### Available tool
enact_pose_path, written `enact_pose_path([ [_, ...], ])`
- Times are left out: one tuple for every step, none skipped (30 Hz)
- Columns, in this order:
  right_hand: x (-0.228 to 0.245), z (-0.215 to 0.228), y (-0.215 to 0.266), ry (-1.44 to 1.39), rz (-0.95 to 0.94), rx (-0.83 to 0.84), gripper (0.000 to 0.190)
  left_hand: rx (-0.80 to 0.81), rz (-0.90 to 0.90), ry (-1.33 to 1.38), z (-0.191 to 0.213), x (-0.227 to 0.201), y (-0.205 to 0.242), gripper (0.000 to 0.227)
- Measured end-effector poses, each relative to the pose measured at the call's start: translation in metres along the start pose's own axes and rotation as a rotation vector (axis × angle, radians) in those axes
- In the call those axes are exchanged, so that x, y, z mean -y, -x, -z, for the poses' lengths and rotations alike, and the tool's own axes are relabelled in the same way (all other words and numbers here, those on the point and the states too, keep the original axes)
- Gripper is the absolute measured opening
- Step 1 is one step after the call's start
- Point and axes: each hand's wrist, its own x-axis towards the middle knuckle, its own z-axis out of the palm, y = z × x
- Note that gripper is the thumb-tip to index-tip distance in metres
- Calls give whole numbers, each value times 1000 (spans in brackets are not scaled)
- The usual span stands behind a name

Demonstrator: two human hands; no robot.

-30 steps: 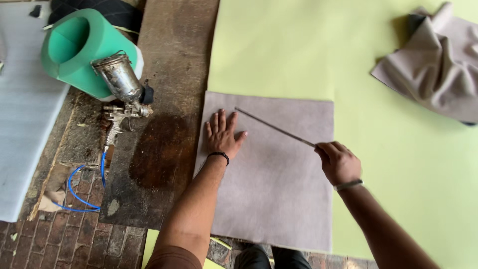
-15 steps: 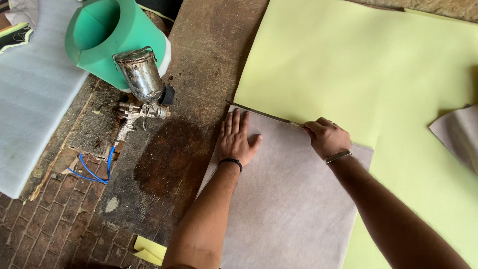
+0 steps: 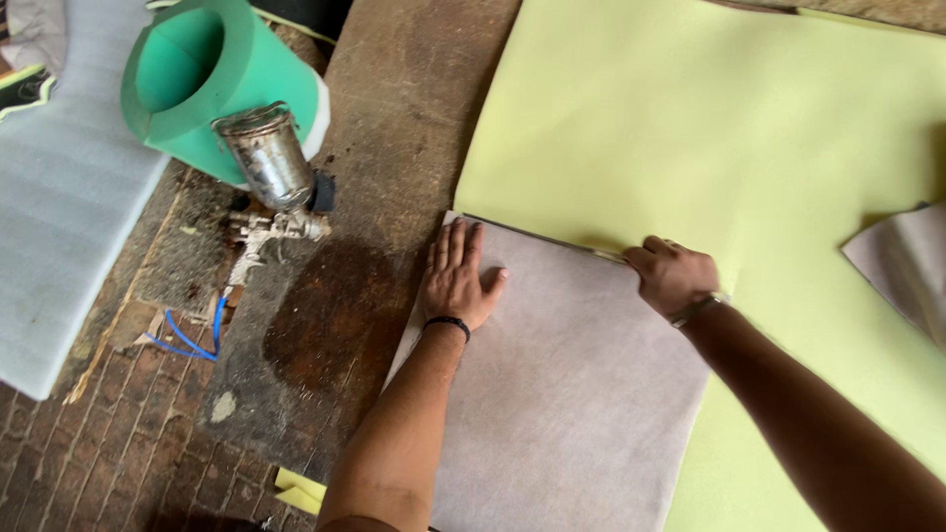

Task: The person places a folded piece of light brown fabric on a yellow foam sheet, smooths it, and uses a metal straight edge to press the edges. They then use a spray gun to apply adhesive to the foam, place the fabric on top, and repeat the process with additional layers. The person also cuts the foam sheet with a knife and stacks the assembled pieces.

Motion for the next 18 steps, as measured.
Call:
enact_pose_path([
  [-15, 4, 17, 11, 6, -52, 16, 16, -1, -4, 1, -2, 0, 93],
  [-30, 8, 33, 23, 12, -103, 15, 2, 0, -4, 2, -5, -2, 92],
  [-43, 11, 50, 32, 0, -112, 16, -6, -1, -3, 2, -7, 0, 92],
  [-55, 13, 66, 41, -12, -121, 17, -14, -1, -2, 2, -6, 3, 91],
  [-67, 14, 75, 50, -20, -139, 18, -11, 3, -11, 3, -4, 2, 91],
  [-81, 13, 83, 71, -34, -131, 19, -8, 7, -20, 3, -3, 0, 90],
  [-95, 12, 95, 90, -49, -115, 20, 2, 12, -29, 2, -3, 0, 90],
  [-109, 10, 107, 110, -63, -99, 21, -14, 10, -32, 0, -4, 0, 90],
  [-123, 5, 120, 140, -81, -72, 18, -29, 10, -37, -3, -3, 0, 90],
  [-138, -2, 132, 170, -98, -44, 16, -43, 10, -42, -7, -2, 1, 90],
  [-156, -6, 144, 204, -115, -20, 14, -30, 10, -53, -10, -1, -2, 91],
  [-174, -10, 156, 253, -139, 37, 18, -17, 9, -65, -13, 1, -5, 93],
  [-190, -14, 167, 299, -160, 92, 22, -5, 12, -79, -16, 4, -6, 95],
  [-207, -16, 180, 344, -180, 149, 27, -17, 5, -75, -20, 5, -8, 94],
  [-226, -15, 195, 367, -148, 93, 26, -32, 0, -74, -25, 6, -10, 94],
  [-239, -16, 207, 390, -117, 37, 25, -46, -5, -73, -28, 8, -13, 94],
  [-252, -14, 221, 414, -192, 118, 21, -50, 2, -85, -32, 9, -16, 93],
  [-263, -9, 236, 438, -268, 200, 17, -53, 9, -97, -35, 11, -19, 92],
])
